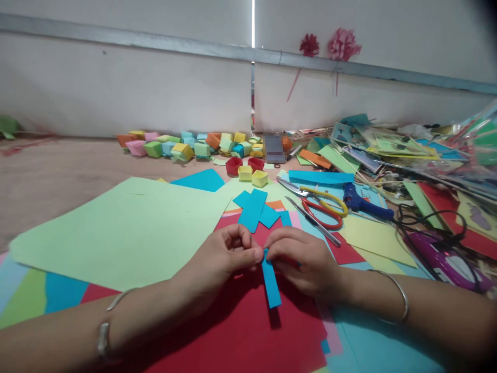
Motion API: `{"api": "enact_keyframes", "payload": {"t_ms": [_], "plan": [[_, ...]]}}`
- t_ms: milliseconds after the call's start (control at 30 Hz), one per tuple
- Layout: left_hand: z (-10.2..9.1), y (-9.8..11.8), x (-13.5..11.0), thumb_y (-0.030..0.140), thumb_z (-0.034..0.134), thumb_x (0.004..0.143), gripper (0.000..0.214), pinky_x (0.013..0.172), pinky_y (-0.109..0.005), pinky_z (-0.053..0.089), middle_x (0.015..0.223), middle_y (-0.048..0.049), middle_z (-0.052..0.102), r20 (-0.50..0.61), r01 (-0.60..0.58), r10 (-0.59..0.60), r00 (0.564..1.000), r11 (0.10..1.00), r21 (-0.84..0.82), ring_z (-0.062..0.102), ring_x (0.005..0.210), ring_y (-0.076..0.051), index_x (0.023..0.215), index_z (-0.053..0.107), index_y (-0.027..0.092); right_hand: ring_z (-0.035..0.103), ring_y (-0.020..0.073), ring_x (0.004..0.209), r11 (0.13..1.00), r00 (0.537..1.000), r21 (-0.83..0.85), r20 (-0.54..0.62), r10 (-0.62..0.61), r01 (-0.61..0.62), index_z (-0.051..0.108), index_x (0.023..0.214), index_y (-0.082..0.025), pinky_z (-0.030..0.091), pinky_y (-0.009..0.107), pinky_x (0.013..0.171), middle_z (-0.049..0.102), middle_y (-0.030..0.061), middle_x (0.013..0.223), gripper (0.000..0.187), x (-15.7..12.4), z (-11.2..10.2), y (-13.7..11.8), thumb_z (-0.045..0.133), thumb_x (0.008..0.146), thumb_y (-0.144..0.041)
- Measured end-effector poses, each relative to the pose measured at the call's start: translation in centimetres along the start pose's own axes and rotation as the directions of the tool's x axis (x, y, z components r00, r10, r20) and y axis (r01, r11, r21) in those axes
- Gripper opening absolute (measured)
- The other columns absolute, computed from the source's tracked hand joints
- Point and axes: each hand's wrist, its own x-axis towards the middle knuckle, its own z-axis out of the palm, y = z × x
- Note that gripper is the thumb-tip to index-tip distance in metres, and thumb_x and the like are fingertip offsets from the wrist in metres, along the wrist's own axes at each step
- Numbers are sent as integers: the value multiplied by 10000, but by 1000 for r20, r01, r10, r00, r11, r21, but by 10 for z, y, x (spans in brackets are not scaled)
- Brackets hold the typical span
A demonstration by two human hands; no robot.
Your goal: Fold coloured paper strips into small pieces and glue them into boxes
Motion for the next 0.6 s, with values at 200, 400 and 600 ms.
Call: {"api": "enact_keyframes", "payload": {"t_ms": [200,400,600], "plan": [[0,0,-1,259,784,733,300,513,-196,347,561,70,574,-8,-11,11,1000,1000,-15,467,521,-60,662,503,178,647,167,815,993,993,43,-47,109,-107,600,833,-192,542,301,745,685,65,847,117,1,0,-1,548,825,-89],[2,4,2,239,816,685,265,505,-187,357,562,66,596,-34,-26,28,999,999,42,494,513,-55,683,562,163,596,133,680,921,933,181,-41,357,-344,601,749,-179,495,254,614,654,38,773,68,2,4,-1,567,759,-121],[6,8,0,224,800,660,229,539,-189,416,594,59,600,-57,-69,77,995,990,126,537,547,-69,679,581,158,566,119,650,829,861,270,6,508,-490,602,758,-179,475,245,605,631,10,724,15,0,8,-1,600,748,-169]]}}
